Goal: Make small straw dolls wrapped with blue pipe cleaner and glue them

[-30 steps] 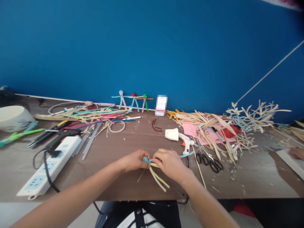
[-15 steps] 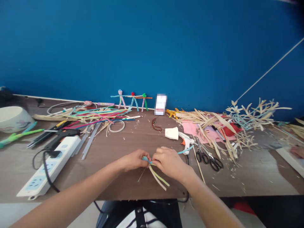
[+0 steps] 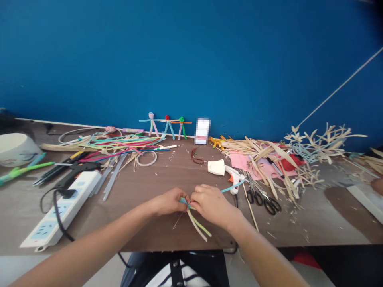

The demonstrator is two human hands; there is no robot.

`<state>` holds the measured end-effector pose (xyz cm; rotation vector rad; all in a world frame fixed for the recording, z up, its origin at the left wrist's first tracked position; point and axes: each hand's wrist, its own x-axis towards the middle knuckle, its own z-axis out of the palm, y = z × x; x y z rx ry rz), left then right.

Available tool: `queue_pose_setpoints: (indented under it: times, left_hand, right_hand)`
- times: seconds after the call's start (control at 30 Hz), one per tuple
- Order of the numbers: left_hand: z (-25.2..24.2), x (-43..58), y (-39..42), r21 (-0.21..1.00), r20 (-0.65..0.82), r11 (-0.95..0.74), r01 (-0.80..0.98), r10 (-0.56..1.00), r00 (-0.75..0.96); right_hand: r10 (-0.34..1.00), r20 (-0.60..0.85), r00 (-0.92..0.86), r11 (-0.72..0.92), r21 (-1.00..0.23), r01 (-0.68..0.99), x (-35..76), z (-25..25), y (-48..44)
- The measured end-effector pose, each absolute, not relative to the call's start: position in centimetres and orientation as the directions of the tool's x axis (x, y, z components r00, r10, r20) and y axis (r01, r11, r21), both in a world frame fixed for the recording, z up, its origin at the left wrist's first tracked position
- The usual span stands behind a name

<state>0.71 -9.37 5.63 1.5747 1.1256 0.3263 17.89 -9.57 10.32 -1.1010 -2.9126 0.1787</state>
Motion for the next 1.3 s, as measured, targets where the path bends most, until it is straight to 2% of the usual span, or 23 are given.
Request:
queue_pose_setpoints:
  times: [0.47, 0.6, 0.73, 0.8, 1.07, 1.3]
  left_hand:
    - [6.3, 0.7, -9.6, 0.854, -0.324, 0.041, 0.519, 0.821, 0.469]
    - [6.5, 0.7, -9.6, 0.858, -0.290, 0.006, 0.514, 0.831, 0.474]
    - [6.6, 0.6, -9.7, 0.843, -0.287, -0.011, 0.537, 0.837, 0.467]
    - [6.6, 0.6, -9.7, 0.840, -0.297, -0.002, 0.542, 0.836, 0.463]
    - [6.6, 0.5, -9.5, 0.841, -0.288, -0.010, 0.541, 0.838, 0.463]
    - [6.9, 0.4, -9.7, 0.846, -0.292, -0.012, 0.532, 0.826, 0.482]
  right_hand:
    - [0.784, -0.025, -0.620, 0.604, -0.197, 0.772, 17.7, 9.6, -9.9]
    - [0.841, -0.048, -0.540, 0.499, -0.320, 0.806, 17.9, 9.0, -9.8]
    - [0.839, -0.103, -0.534, 0.416, -0.510, 0.753, 18.1, 8.9, -9.6]
    - [0.824, -0.114, -0.554, 0.406, -0.563, 0.720, 18.2, 9.0, -9.5]
    - [0.814, -0.039, -0.580, 0.486, -0.502, 0.716, 18.3, 9.3, -9.8]
    - [0.867, -0.077, -0.492, 0.352, -0.605, 0.714, 18.5, 8.4, -9.4]
